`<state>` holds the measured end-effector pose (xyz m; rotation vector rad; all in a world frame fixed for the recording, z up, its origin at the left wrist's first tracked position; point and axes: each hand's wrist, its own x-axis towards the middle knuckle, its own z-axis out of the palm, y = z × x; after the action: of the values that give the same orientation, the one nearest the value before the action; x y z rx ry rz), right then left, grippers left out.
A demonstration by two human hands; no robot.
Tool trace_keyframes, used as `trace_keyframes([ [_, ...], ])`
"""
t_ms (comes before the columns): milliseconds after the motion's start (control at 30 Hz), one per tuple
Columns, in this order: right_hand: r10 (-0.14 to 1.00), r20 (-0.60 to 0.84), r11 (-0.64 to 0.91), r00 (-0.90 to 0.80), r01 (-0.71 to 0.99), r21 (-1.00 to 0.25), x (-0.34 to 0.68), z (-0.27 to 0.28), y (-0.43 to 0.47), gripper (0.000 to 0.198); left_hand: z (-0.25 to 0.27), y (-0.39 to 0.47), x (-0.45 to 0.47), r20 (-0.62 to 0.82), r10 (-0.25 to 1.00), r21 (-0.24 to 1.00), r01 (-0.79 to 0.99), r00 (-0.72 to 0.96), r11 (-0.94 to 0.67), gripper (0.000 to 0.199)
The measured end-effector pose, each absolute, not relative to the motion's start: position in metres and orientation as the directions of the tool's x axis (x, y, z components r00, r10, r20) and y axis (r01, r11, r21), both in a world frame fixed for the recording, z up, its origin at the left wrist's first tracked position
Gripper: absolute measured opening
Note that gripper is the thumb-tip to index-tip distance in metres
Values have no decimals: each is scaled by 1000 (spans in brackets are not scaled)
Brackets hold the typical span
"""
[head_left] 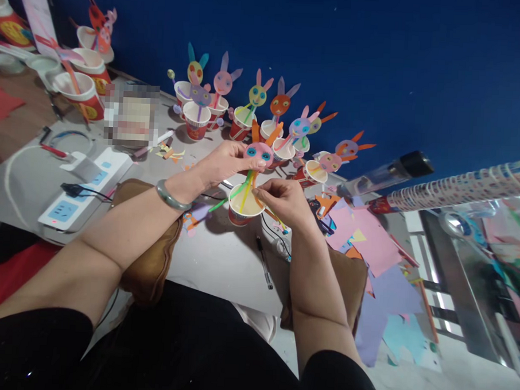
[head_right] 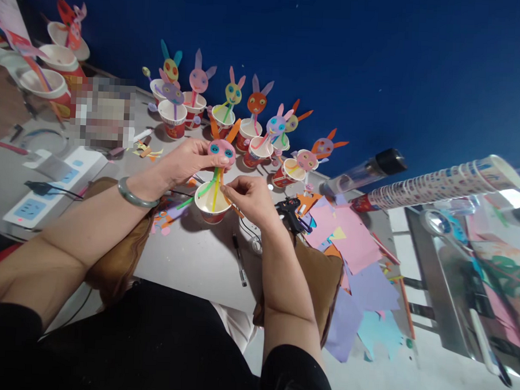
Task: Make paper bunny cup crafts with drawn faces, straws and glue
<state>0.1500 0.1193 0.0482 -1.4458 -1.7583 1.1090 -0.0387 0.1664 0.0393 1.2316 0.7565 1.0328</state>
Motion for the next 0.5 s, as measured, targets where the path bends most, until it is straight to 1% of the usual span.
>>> trace_keyframes([
  [167, 970, -48, 76, -237, 487, -870, 150, 49, 118, 32, 40, 165, -40, 67, 923, 976, -215, 378, 18, 15],
  [300, 972, -47, 76, -231, 497, -864, 151, 48, 119, 31, 38, 167, -39, 64, 929, 980, -201, 366, 12, 17],
  [500, 975, -22, 95, -222, 501, -860, 151, 47, 120, 29, 37, 169, -38, 84, 941, 994, -99, 327, -54, 19],
])
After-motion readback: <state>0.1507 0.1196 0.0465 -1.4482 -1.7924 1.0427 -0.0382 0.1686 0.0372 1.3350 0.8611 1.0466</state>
